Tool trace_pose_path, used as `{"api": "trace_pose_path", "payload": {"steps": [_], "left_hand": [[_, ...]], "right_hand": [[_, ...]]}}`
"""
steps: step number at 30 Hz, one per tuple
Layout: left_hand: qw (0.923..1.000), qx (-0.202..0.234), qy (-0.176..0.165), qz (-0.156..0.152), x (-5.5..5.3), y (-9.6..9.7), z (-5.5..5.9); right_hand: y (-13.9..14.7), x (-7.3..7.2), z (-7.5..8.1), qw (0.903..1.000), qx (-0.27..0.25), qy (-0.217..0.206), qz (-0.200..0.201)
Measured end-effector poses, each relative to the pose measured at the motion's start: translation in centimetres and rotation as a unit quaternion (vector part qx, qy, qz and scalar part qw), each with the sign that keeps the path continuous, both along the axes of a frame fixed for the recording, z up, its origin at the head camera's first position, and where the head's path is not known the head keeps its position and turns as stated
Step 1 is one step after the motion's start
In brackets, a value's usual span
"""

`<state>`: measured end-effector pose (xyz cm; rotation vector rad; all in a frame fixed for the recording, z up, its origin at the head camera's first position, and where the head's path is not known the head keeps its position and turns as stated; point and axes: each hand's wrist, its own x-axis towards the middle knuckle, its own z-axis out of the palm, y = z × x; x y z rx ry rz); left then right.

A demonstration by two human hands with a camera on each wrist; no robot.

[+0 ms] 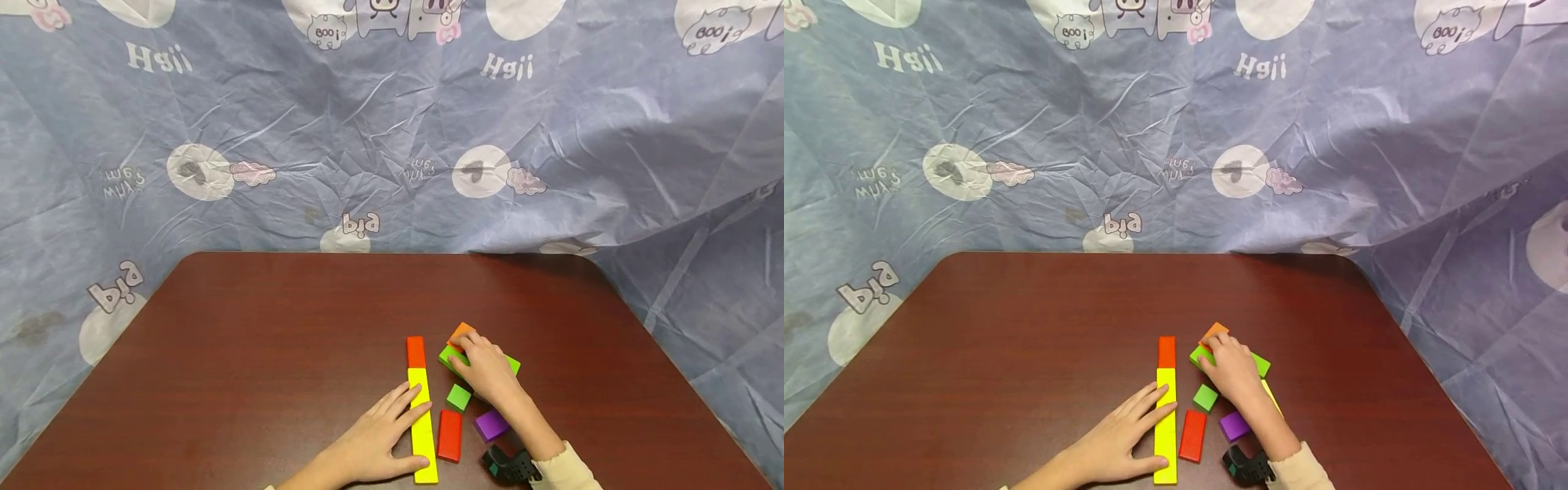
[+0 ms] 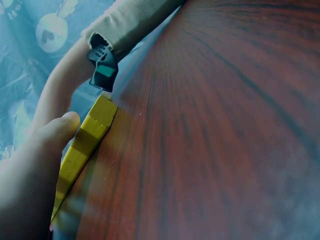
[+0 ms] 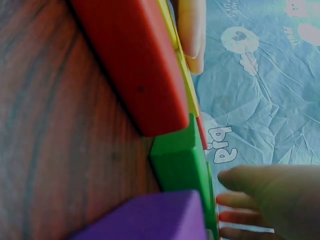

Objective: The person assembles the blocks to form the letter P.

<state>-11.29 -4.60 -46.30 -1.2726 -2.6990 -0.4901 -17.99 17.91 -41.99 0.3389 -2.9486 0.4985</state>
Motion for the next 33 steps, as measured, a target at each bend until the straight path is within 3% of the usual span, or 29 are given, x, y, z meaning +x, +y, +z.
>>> {"api": "trace_pose_path", "payload": {"steps": [6,14,24,33], "left_hand": [[0.9999,0.009,-0.01,0.0,-0.1,0.1,-0.2],[0.9991,0.006,-0.042,-0.005,-0.1,0.0,-0.1],[0.9921,-0.015,-0.123,-0.017,-0.6,-0.3,0.8],[0.9956,-0.007,-0.093,-0.008,-0.5,-0.1,0.6]], "right_hand": [[-0.4,0.1,-0.1,0.9981,-0.002,-0.006,0.061],[-0.7,-0.1,-0.1,0.9974,0.005,-0.037,0.062],[-1.6,-2.9,0.9,0.9937,0.008,-0.073,0.085],[-2.7,-5.0,0.8,0.9915,-0.002,-0.099,0.085]]}}
